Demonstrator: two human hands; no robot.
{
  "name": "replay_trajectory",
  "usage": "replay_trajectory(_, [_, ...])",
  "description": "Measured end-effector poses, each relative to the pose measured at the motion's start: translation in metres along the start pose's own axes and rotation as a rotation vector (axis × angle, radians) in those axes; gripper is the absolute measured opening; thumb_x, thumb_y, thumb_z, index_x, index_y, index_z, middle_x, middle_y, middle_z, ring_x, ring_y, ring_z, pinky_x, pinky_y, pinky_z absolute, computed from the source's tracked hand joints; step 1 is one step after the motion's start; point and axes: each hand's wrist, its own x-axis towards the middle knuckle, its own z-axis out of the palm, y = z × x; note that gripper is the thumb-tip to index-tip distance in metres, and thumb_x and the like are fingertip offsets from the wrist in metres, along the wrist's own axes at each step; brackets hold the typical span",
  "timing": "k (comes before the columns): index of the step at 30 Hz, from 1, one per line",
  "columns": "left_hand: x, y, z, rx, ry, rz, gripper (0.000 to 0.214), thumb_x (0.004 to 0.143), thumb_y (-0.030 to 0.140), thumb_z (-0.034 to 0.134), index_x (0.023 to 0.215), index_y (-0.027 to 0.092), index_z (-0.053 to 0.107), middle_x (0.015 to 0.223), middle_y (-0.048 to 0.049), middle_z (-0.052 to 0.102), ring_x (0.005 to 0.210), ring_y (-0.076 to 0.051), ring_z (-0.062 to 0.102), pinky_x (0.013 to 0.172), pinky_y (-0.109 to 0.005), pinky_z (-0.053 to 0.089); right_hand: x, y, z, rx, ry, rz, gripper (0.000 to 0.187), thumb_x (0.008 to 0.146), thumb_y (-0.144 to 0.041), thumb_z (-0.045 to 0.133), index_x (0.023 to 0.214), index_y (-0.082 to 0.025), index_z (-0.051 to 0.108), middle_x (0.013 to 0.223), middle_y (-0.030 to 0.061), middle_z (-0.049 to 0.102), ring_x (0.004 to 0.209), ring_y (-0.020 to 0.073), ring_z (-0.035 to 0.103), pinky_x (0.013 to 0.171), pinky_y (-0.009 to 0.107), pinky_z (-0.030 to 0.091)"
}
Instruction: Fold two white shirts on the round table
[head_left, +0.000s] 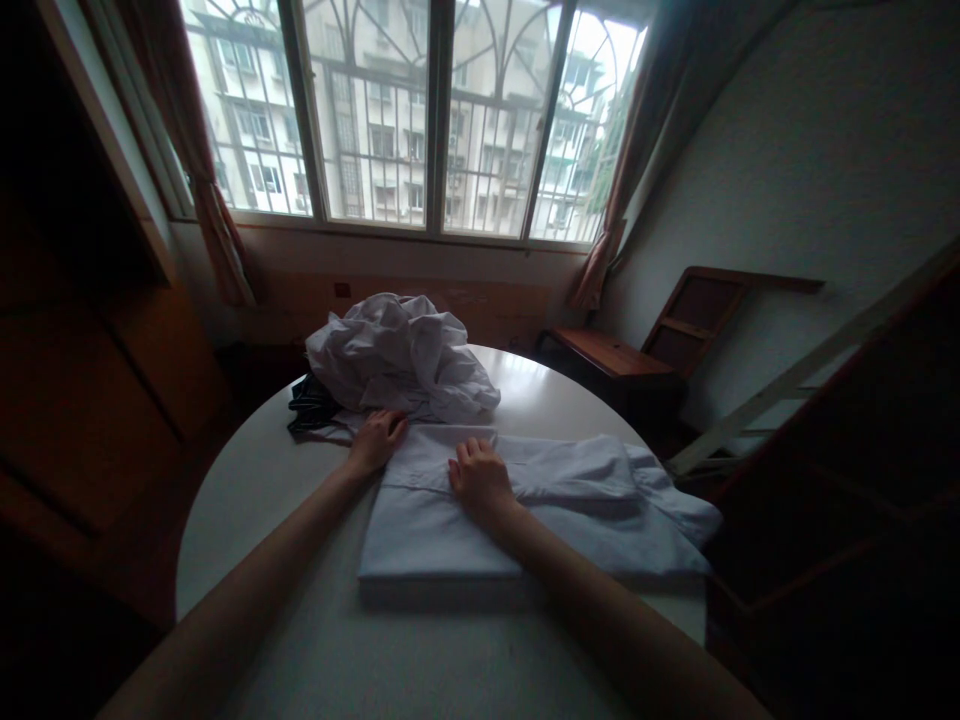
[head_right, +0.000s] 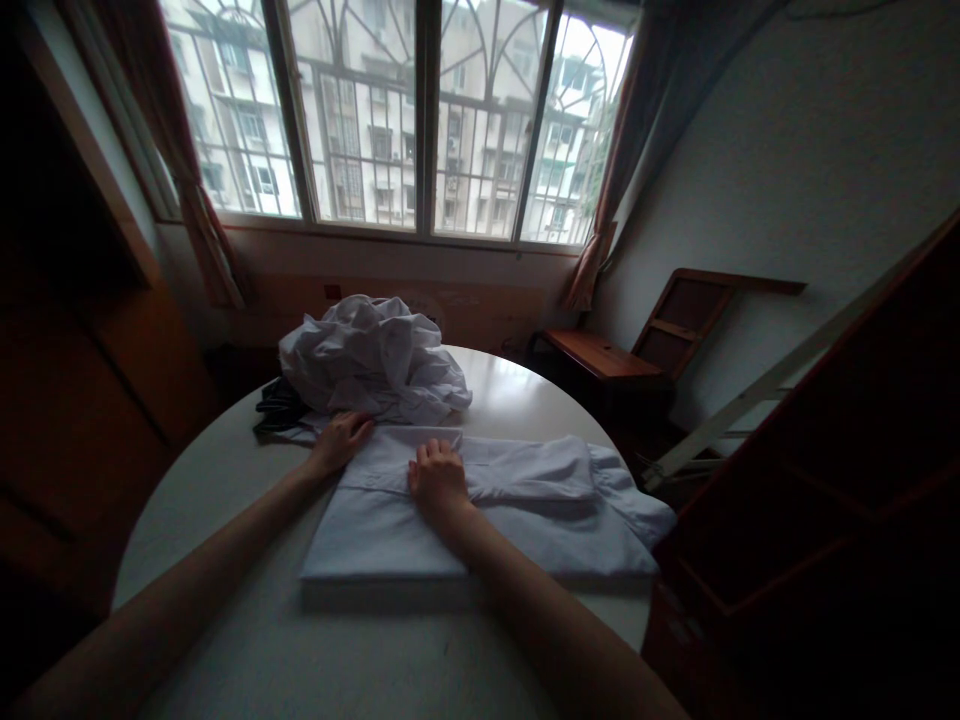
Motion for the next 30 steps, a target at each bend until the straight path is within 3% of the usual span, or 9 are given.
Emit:
replay_trajectory(4, [0.008, -0.008, 0.006, -0.026, -0.03, 0.045, 0.026, 0.082, 0.034, 0.043, 0.077, 0.016, 0.061, 0.081, -0.0074, 0.063, 0.084, -0.02, 0.055, 0.079, -0.032, 0.043, 0.001, -0.001, 0.001, -0.007, -0.01, 0.006, 0.021, 0.087, -0.029, 0.038, 0.092, -0.017, 0.054, 0.096, 0.0098, 0.055, 0.093, 0.0224, 0.048, 0.077, 0.033, 0.04])
replay_trajectory(11, [0.003, -0.009, 0.002, -0.21, -0.01, -0.027, 0.028, 0.08, 0.038, 0.044, 0.079, 0.015, 0.059, 0.08, -0.006, 0.063, 0.075, -0.017, 0.056, 0.069, -0.026, 0.044, -0.001, 0.001, 0.002, 0.019, 0.012, 0.014, 0.02, 0.087, -0.029, 0.039, 0.092, -0.017, 0.054, 0.096, 0.0095, 0.055, 0.091, 0.0222, 0.048, 0.076, 0.032, 0.04])
replay_trajectory(17, [0.005, -0.01, 0.006, -0.137, -0.039, -0.037, 0.026, 0.08, 0.036, 0.044, 0.074, 0.015, 0.059, 0.082, -0.0077, 0.059, 0.081, -0.019, 0.054, 0.079, -0.031, 0.041, -0.001, 0.003, 0.003, 0.03, 0.027, 0.011, 0.019, 0.086, -0.03, 0.04, 0.091, -0.017, 0.054, 0.095, 0.0092, 0.055, 0.091, 0.0217, 0.048, 0.076, 0.031, 0.04])
replay_trajectory(21, [0.005, -0.011, 0.006, -0.033, -0.036, -0.027, 0.028, 0.08, 0.037, 0.043, 0.069, 0.015, 0.057, 0.082, -0.0081, 0.056, 0.081, -0.019, 0.053, 0.077, -0.03, 0.041, -0.001, 0.005, 0.002, 0.037, 0.021, 0.005, 0.019, 0.085, -0.029, 0.041, 0.09, -0.016, 0.054, 0.093, 0.0085, 0.055, 0.09, 0.0214, 0.048, 0.076, 0.031, 0.04])
replay_trajectory(27, [0.005, -0.029, -0.004, -0.152, -0.21, 0.014, 0.045, 0.083, 0.048, 0.033, 0.063, 0.015, 0.057, 0.069, -0.0019, 0.054, 0.062, -0.013, 0.051, 0.059, -0.022, 0.038, -0.002, 0.01, 0.001, 0.079, 0.013, -0.056, 0.016, 0.085, -0.026, 0.041, 0.086, -0.017, 0.055, 0.092, 0.0069, 0.056, 0.088, 0.0187, 0.049, 0.074, 0.027, 0.039])
replay_trajectory(30, [0.004, -0.03, -0.007, -0.065, -0.248, 0.017, 0.043, 0.083, 0.047, 0.034, 0.069, 0.015, 0.059, 0.072, -0.0028, 0.057, 0.064, -0.014, 0.053, 0.059, -0.023, 0.037, -0.001, 0.012, 0.003, 0.089, 0.033, -0.049, 0.016, 0.085, -0.024, 0.041, 0.083, -0.018, 0.055, 0.09, 0.0063, 0.057, 0.087, 0.018, 0.05, 0.073, 0.026, 0.04])
